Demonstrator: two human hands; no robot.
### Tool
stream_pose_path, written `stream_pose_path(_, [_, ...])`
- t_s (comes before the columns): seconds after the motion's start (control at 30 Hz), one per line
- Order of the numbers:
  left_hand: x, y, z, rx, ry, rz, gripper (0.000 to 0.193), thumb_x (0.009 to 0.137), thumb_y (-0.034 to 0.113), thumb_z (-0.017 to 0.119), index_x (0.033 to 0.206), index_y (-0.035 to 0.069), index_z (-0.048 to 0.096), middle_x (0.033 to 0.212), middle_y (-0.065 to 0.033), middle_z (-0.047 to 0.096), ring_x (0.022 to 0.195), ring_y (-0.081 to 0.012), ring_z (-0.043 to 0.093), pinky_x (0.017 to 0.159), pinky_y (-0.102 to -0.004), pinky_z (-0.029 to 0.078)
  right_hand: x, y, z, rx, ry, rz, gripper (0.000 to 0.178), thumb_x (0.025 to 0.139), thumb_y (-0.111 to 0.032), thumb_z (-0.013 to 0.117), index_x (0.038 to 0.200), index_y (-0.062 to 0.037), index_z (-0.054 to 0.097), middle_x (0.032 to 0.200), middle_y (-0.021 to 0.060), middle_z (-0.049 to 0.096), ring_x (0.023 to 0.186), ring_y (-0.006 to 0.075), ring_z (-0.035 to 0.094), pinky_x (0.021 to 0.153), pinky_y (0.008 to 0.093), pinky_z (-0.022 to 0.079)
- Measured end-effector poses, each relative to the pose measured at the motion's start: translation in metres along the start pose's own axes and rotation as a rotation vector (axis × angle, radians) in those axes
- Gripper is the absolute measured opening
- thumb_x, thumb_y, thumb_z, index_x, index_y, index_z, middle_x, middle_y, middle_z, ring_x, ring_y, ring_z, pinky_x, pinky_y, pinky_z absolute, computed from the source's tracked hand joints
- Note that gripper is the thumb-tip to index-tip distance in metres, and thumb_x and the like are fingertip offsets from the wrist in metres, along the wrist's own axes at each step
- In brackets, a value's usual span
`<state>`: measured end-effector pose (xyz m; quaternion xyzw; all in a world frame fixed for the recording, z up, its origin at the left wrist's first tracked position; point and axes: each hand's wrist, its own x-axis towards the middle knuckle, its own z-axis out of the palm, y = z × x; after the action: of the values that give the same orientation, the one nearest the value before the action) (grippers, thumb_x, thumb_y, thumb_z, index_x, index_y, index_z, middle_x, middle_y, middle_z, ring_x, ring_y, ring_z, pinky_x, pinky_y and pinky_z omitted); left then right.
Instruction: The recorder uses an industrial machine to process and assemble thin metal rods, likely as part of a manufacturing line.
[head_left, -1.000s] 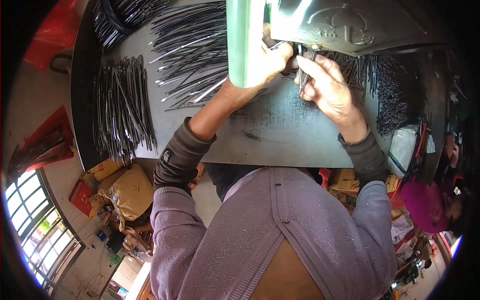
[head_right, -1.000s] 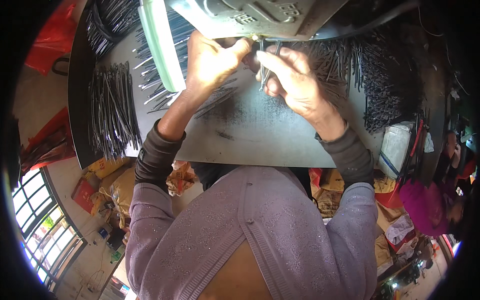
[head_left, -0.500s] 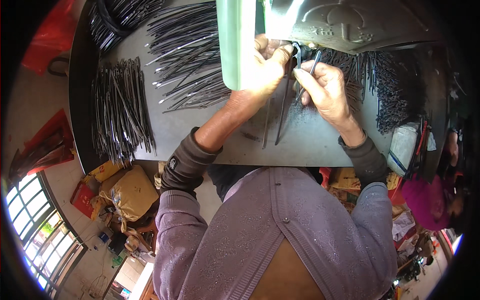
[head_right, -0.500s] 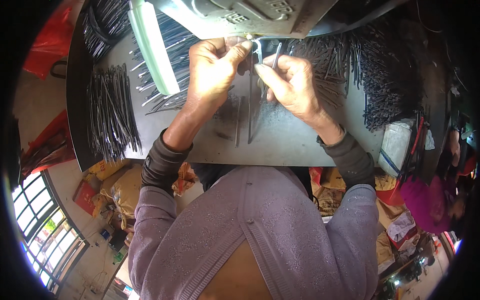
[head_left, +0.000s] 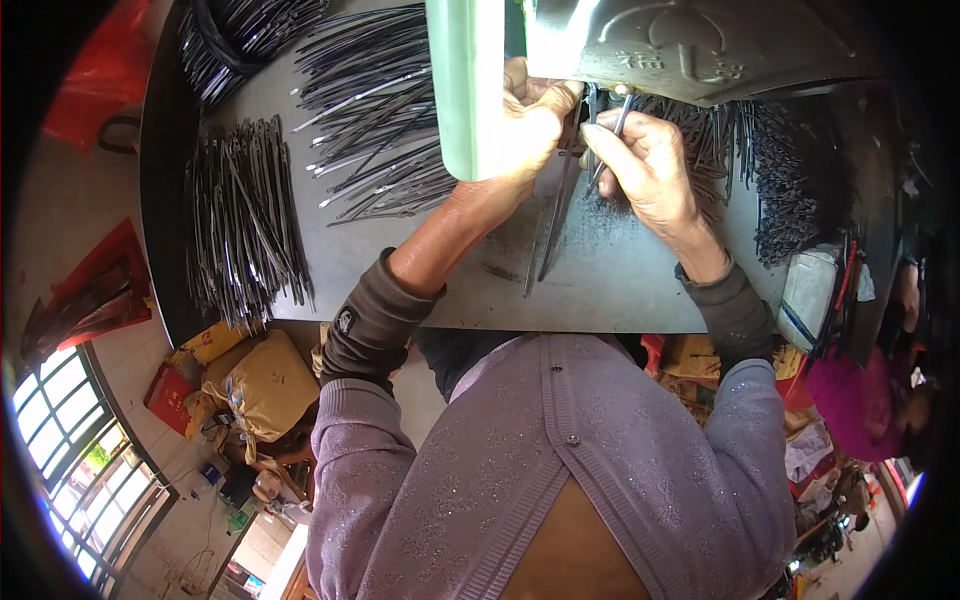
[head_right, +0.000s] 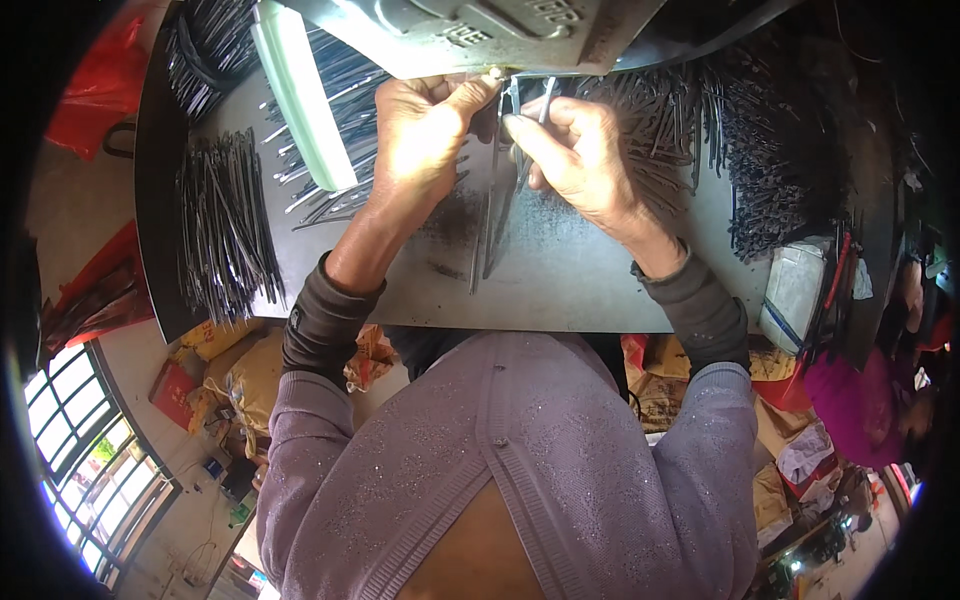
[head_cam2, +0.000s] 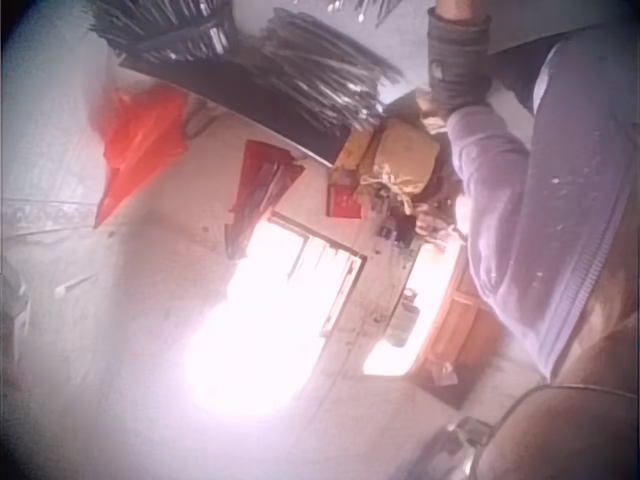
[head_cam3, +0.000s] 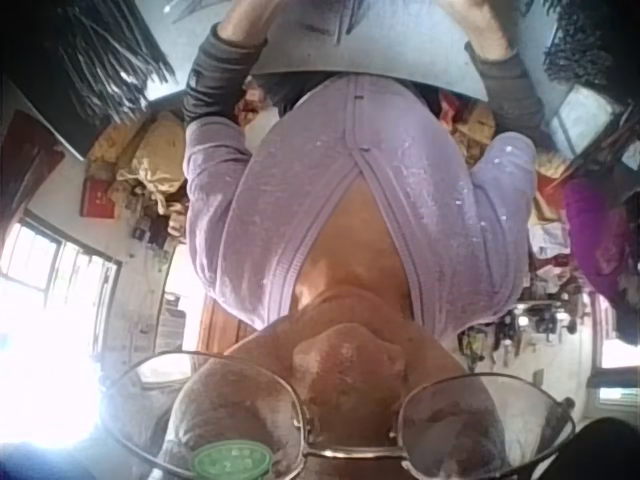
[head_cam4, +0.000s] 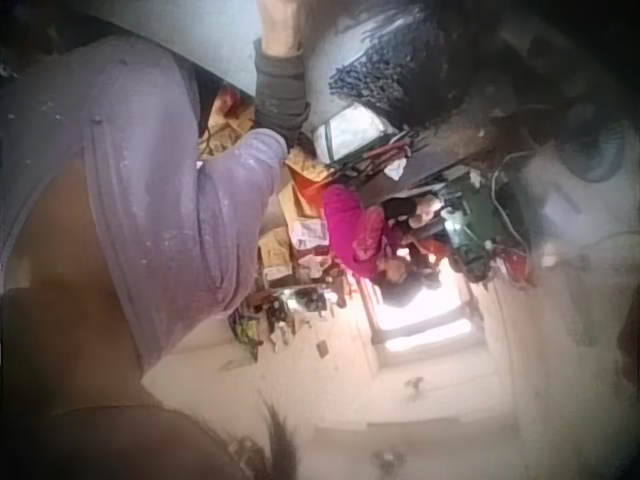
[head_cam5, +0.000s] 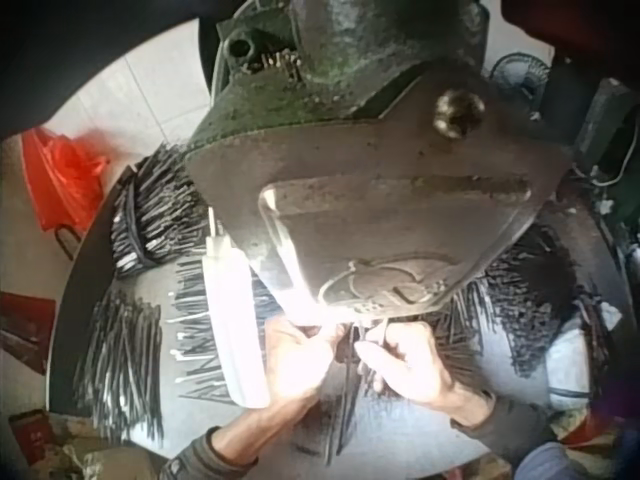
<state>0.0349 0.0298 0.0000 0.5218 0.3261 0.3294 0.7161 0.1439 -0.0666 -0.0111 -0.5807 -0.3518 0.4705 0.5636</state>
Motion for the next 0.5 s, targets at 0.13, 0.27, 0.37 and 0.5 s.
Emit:
stream_pose_path(0.13, [0.001,0.0,-0.004,0.006,-0.05,-0.012,0.016,0.082,0.01,0.057,0.074,0.0,0.046,0.06,-0.0052,0.052,0.047,-0.0087,0.047,0.039,-0.0209,0.037,0.002,-0.005,-0.006,0.102,-0.075,0.128,0.011,0.085,-0.012,0.055,0.085,-0.001,0.058,0.065,0.002,0.057,0.043,0.0018,0.045,0.04,0.0142,0.037])
stream_pose_path(0.27, [0.0,0.019,-0.01,0.015,-0.235,-0.217,0.02,0.084,0.017,0.057,0.071,0.004,0.048,0.059,-0.0033,0.051,0.048,-0.0081,0.047,0.04,-0.021,0.036,0.001,-0.006,-0.018,0.369,-0.101,0.27,0.012,0.082,-0.015,0.06,0.078,-0.0041,0.06,0.061,0.0021,0.057,0.04,0.0026,0.047,0.038,0.0139,0.036])
stream_pose_path(0.37, [-0.005,0.014,-0.013,-0.007,-0.252,-0.192,0.021,0.085,0.02,0.056,0.071,0.005,0.05,0.058,-0.0023,0.051,0.048,-0.0082,0.048,0.042,-0.0216,0.038,-0.009,-0.006,-0.007,0.327,0.001,0.199,0.012,0.084,-0.015,0.058,0.086,-0.0036,0.058,0.07,0.0022,0.058,0.047,0.0047,0.052,0.042,0.0156,0.041])
stream_pose_path(0.5, [-0.049,0.007,-0.012,0.05,-0.209,-0.346,0.02,0.087,0.017,0.053,0.076,0.001,0.053,0.06,-0.0036,0.053,0.051,-0.0101,0.051,0.046,-0.0223,0.04,-0.027,-0.004,0.005,0.279,0.046,0.033,0.015,0.088,-0.013,0.051,0.091,0.0013,0.053,0.08,0.0074,0.058,0.061,0.0144,0.061,0.056,0.0236,0.05])
